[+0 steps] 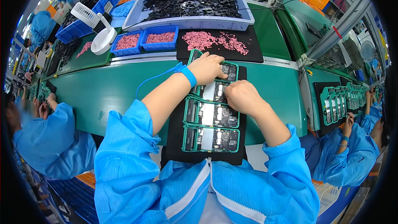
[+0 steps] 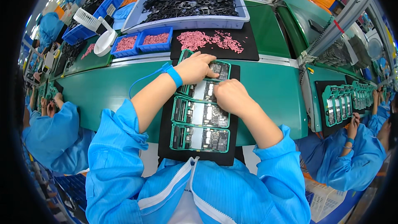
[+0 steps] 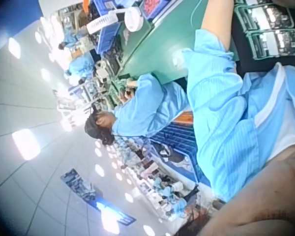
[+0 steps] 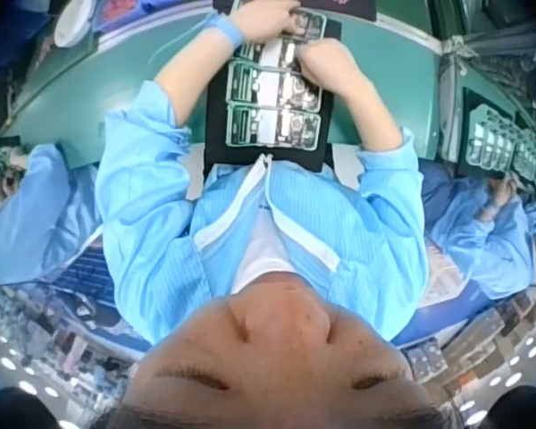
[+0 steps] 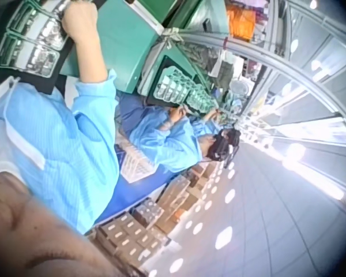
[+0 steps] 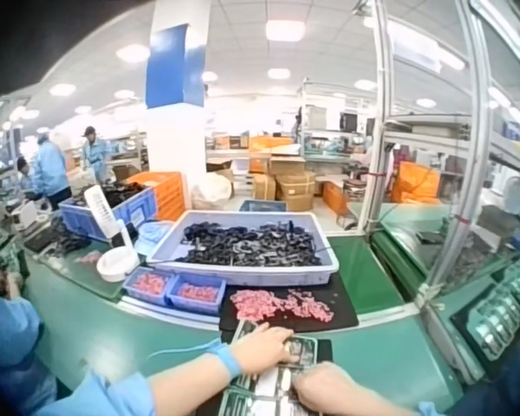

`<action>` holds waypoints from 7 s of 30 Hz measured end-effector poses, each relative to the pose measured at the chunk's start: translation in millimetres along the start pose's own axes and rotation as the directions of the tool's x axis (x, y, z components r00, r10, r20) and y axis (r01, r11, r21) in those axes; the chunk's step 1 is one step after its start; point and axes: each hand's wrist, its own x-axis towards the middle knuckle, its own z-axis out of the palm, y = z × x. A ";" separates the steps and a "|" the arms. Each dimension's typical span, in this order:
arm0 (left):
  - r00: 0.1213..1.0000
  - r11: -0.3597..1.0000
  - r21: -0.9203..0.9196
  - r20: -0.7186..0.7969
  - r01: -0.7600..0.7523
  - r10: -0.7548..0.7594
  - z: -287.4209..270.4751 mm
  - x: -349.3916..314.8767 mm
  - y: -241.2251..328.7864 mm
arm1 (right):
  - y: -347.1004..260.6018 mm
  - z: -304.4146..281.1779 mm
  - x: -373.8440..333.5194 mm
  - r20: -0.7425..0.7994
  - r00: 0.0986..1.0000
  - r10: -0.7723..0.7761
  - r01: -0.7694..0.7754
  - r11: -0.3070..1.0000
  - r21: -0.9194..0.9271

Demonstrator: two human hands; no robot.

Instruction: Assembling electronic circuit boards into plastic housings on an assembly line.

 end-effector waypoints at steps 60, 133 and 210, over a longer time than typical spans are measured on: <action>0.953 0.951 -0.057 0.020 0.304 -0.303 14.6 120.7 -80.5 | 148.9 2.8 52.6 -0.280 0.958 0.060 -0.061 0.998 0.004; 0.911 0.918 -0.239 -0.193 0.317 -0.364 -6.6 55.4 -48.1 | 75.3 1.5 -4.2 -0.366 0.889 0.273 -0.155 0.935 0.320; 0.984 0.985 0.091 -0.090 -0.148 0.156 4.9 -51.5 136.7 | -62.7 31.7 -142.3 -0.323 0.945 0.045 0.054 0.956 0.289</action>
